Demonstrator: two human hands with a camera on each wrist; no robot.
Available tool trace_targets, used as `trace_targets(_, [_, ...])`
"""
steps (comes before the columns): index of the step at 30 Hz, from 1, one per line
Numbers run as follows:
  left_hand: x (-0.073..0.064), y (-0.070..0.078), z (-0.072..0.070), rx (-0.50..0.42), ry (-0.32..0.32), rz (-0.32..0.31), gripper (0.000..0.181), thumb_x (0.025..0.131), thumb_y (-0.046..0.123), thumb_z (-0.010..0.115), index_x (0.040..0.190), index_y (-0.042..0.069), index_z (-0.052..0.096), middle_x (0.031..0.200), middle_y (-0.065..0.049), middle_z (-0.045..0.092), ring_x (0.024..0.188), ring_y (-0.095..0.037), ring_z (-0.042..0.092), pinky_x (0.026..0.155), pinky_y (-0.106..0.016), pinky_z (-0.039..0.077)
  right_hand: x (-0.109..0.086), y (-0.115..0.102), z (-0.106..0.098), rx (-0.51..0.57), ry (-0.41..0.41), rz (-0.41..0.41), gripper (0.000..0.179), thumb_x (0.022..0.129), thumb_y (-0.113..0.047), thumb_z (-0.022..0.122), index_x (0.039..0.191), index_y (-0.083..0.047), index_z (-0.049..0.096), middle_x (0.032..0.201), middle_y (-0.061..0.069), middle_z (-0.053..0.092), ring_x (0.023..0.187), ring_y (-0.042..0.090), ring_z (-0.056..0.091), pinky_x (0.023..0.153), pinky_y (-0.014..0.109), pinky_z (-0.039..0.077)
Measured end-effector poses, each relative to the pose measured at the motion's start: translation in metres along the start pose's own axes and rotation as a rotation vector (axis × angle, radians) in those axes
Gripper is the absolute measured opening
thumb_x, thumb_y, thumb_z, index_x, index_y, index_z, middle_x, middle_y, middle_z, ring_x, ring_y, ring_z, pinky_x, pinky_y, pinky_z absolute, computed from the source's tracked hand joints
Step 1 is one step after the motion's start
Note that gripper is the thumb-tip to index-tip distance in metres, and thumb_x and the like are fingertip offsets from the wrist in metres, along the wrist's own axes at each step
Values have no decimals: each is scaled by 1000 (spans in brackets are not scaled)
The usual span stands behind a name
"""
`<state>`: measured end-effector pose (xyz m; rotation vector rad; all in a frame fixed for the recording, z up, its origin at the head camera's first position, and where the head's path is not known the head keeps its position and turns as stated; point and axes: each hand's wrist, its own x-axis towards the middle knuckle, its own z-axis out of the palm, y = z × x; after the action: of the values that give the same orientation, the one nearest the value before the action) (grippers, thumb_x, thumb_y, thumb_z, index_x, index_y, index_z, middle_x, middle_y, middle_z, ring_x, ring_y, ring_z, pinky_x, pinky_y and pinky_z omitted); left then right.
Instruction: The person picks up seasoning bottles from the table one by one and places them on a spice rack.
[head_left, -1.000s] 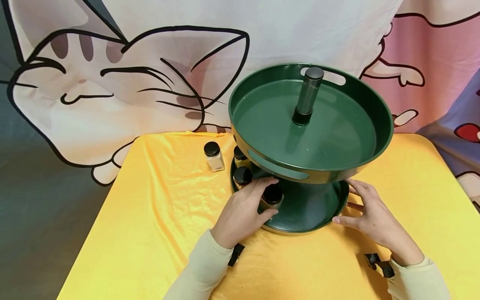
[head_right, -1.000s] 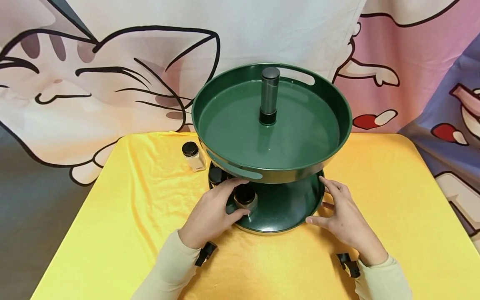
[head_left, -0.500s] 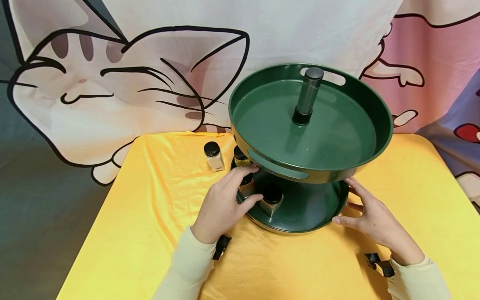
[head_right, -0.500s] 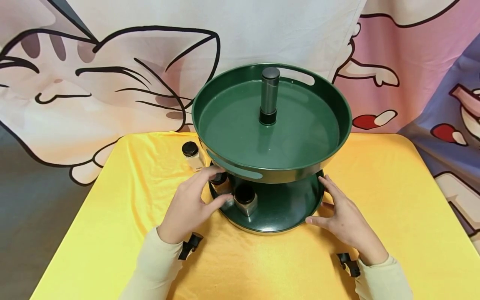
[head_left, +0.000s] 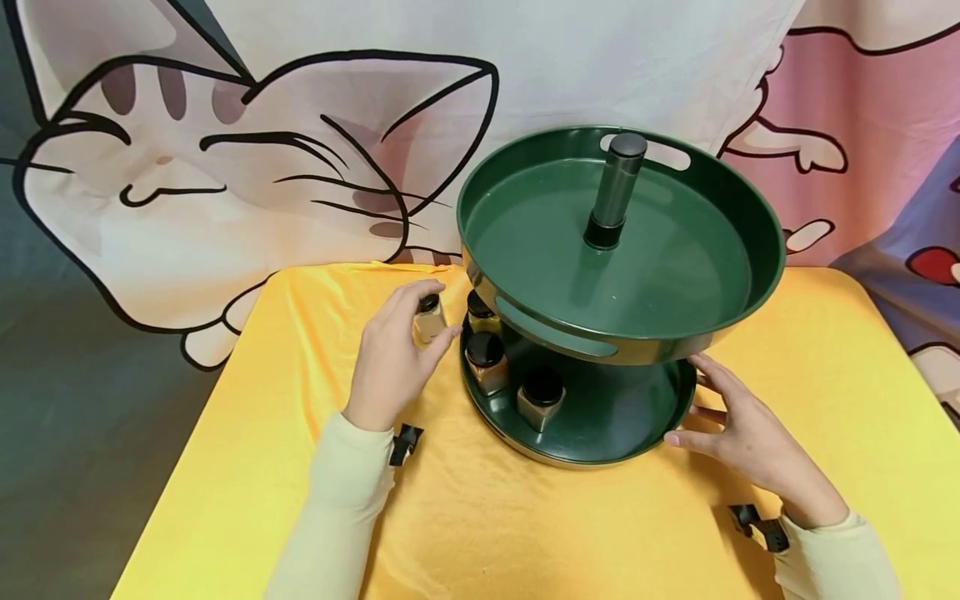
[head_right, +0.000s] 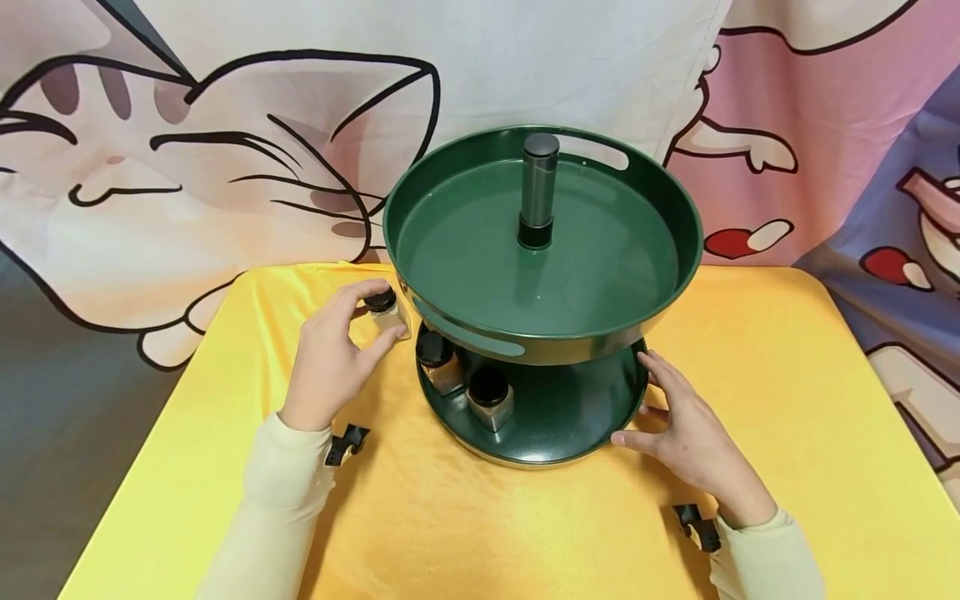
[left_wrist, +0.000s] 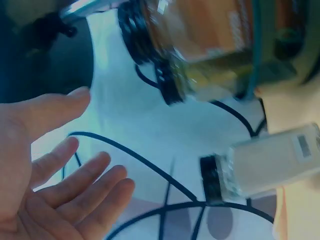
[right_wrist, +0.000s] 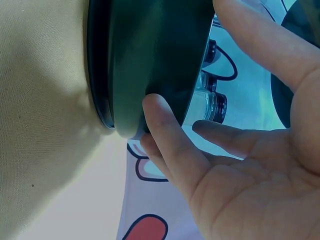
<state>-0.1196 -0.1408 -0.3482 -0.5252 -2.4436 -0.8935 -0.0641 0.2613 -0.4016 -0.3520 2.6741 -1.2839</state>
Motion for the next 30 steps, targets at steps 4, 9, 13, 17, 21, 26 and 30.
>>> trace_targets(4, [2,-12,2,19,44,-56,52,85,12,82,130,-1,60,127,-16,63,111,-33,62,93,-44,51,-1,0,-1,17,4,13,109,76,-17,90,161,-11,22,158,25,25,131,50,38,86,7,46])
trace_targets(9, [2,-24,7,39,79,-146,58,84,13,83,133,-2,57,135,-20,57,119,-34,57,96,-46,49,-1,1,-2,32,4,27,108,76,-15,89,160,-9,22,157,26,25,131,52,38,84,7,47])
trace_targets(13, [3,-34,12,63,55,-194,62,84,16,84,135,-3,54,139,-22,53,128,-36,51,106,-47,43,-3,1,-2,43,6,28,106,77,-12,88,160,-8,23,156,26,26,130,52,39,83,6,46])
trace_targets(17, [6,-43,17,88,8,-252,68,85,21,83,138,-4,49,143,-22,48,131,-37,49,108,-49,41,-3,2,-3,37,6,36,102,79,-12,86,160,-8,24,156,26,27,129,50,41,84,11,50])
trace_targets(21, [8,-50,22,97,-21,-314,72,87,25,82,143,-2,45,145,-22,45,129,-39,50,106,-51,43,-4,3,-4,18,3,53,99,82,-14,85,159,-7,24,155,28,29,128,50,44,86,33,57])
trace_targets(26, [10,-58,28,82,-61,-372,75,87,27,81,146,1,43,147,-22,44,127,-42,50,104,-55,43,-5,3,-5,2,15,43,93,85,-13,82,159,-7,26,154,26,32,127,47,47,85,42,56])
trace_targets(30, [10,-62,32,72,-87,-390,75,87,29,82,145,0,44,145,-24,45,127,-43,50,104,-56,43,-5,3,-6,-10,27,38,89,86,-12,81,158,-7,29,152,25,35,124,45,50,82,31,58])
